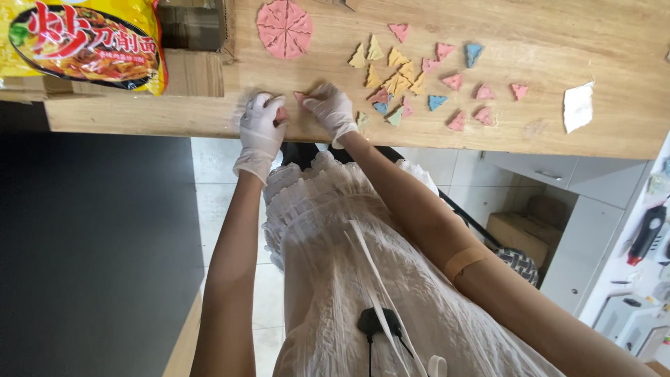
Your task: Arranging colorful triangular wax pieces into circular patterns on a workbench.
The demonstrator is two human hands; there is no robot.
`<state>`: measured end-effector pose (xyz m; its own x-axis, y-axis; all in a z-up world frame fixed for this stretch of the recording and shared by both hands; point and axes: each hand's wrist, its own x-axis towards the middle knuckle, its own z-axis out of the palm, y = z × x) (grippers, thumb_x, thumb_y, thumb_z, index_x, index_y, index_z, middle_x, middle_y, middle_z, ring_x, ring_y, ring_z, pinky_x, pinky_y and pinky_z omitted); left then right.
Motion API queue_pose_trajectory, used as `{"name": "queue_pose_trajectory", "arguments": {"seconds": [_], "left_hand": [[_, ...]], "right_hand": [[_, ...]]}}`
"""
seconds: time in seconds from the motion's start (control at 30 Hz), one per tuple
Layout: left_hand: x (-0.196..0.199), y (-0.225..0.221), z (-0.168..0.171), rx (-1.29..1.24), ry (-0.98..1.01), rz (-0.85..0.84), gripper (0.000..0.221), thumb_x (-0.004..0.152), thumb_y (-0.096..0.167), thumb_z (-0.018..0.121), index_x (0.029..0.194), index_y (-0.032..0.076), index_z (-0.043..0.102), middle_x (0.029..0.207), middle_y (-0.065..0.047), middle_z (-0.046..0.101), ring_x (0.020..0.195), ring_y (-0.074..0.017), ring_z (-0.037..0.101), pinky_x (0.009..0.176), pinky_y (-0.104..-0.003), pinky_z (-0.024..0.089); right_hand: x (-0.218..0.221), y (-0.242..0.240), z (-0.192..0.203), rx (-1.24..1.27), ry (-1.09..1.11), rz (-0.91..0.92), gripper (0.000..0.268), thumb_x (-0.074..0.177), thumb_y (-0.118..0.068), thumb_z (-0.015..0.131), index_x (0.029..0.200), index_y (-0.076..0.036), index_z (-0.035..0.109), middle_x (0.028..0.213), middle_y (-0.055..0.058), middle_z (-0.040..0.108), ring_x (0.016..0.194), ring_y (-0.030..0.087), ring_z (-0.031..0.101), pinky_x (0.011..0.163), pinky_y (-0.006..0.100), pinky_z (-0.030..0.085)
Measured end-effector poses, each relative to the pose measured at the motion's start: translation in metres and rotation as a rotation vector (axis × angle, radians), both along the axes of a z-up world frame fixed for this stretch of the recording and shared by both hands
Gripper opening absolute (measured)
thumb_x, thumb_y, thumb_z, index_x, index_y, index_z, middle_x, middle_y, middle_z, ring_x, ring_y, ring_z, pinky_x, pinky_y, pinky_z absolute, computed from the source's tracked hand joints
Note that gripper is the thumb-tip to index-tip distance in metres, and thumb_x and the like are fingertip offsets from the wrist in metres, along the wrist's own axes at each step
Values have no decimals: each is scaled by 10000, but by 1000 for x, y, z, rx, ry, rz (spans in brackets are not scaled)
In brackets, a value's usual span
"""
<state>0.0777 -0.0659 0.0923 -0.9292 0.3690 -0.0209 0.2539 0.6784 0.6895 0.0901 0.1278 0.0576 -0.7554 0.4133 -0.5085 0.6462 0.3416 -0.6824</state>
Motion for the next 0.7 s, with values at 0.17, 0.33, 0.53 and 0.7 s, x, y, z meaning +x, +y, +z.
{"name": "queue_pose_trajectory", "arguments": {"seconds": [0.17,0.33,0.53,0.7], "left_hand": [[-7,-17,4,91,17,-97,665,699,45,815,1342,139,675,1175,-101,609,1124,-352,581,954,-446,502],[-11,-8,7,100,-18,-143,678,657,168,898,1301,166,689,1150,-119,580,1099,-350,566,905,-452,497],[-7,4,-13,-30,38,-106,607,679,222,918,1253,217,721,1172,-90,575,1093,-317,572,880,-444,514],[-9,-4,-19,-1,15,-214,546,760,184,884,1279,199,715,1158,-71,577,1087,-310,578,848,-440,516]], "right_hand": [[13,-25,-5,15,98,31,268,742,-265,858,918,-83,772,848,77,783,756,169,736,716,312,577],[13,-26,14,124,93,158,266,736,-293,863,938,-134,798,883,96,778,810,246,752,748,340,576],[61,86,37,339,300,302,164,917,-232,761,1009,-102,722,932,122,752,884,313,726,779,405,568],[110,182,30,582,323,13,419,724,-63,836,1109,0,684,993,217,683,851,345,684,728,404,566]]}}
